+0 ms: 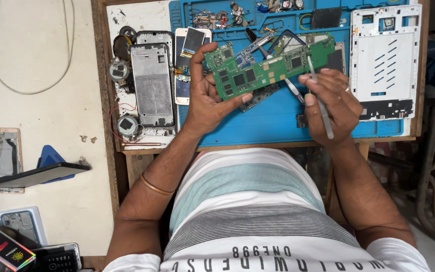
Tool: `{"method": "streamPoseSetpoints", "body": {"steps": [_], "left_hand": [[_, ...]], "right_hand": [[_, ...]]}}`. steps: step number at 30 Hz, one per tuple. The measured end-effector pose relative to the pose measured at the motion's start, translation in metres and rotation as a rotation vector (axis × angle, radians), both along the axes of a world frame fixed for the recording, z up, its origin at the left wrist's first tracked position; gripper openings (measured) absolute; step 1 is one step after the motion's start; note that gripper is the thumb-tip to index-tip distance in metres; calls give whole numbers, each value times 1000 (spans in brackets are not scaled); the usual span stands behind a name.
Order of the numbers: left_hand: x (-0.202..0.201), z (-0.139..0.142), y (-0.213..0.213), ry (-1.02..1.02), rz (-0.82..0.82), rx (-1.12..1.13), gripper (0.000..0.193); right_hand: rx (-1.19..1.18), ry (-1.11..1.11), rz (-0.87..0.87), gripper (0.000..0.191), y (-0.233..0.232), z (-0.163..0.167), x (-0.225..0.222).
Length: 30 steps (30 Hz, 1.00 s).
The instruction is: The person sits at a repair workbench and works on electronic circuit boards, holding a blue board and then a larger green board while probing and manipulating components with a metal tool. They turn the boards over and reposition them on the blue mat as they work.
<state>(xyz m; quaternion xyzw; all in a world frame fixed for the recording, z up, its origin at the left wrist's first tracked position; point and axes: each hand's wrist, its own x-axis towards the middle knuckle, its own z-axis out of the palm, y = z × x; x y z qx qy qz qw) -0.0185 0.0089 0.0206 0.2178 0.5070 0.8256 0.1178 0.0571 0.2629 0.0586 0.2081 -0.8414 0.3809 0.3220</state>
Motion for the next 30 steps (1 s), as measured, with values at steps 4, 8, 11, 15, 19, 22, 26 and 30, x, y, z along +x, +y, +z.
{"method": "streamPoseSetpoints", "body": {"steps": [4, 8, 11, 15, 19, 22, 26, 30], "left_hand": [[-1, 1, -2, -41, -2, 46, 99], [-3, 0, -3, -7, -13, 41, 100], [-3, -2, -2, 10, -17, 19, 101], [-3, -4, -2, 7, -27, 13, 101], [-4, -4, -3, 19, -30, -14, 100], [-3, -5, -3, 23, -31, -16, 100], [-5, -4, -4, 37, -27, -44, 100], [-4, -1, -5, 1, -35, -57, 100]], "right_hand": [[-32, -2, -60, 21, 4, -5, -2], [-53, -42, -103, 23, 4, -8, -4], [-95, -74, -91, 24, 4, -10, -4], [-89, -66, -96, 27, 4, -11, -4], [-164, -103, -75, 27, 3, -11, -2], [-180, -102, -65, 25, 5, -13, -1], [-209, -72, -33, 24, 6, -18, -2], [-243, -91, 39, 31, 6, -23, 0]]}}
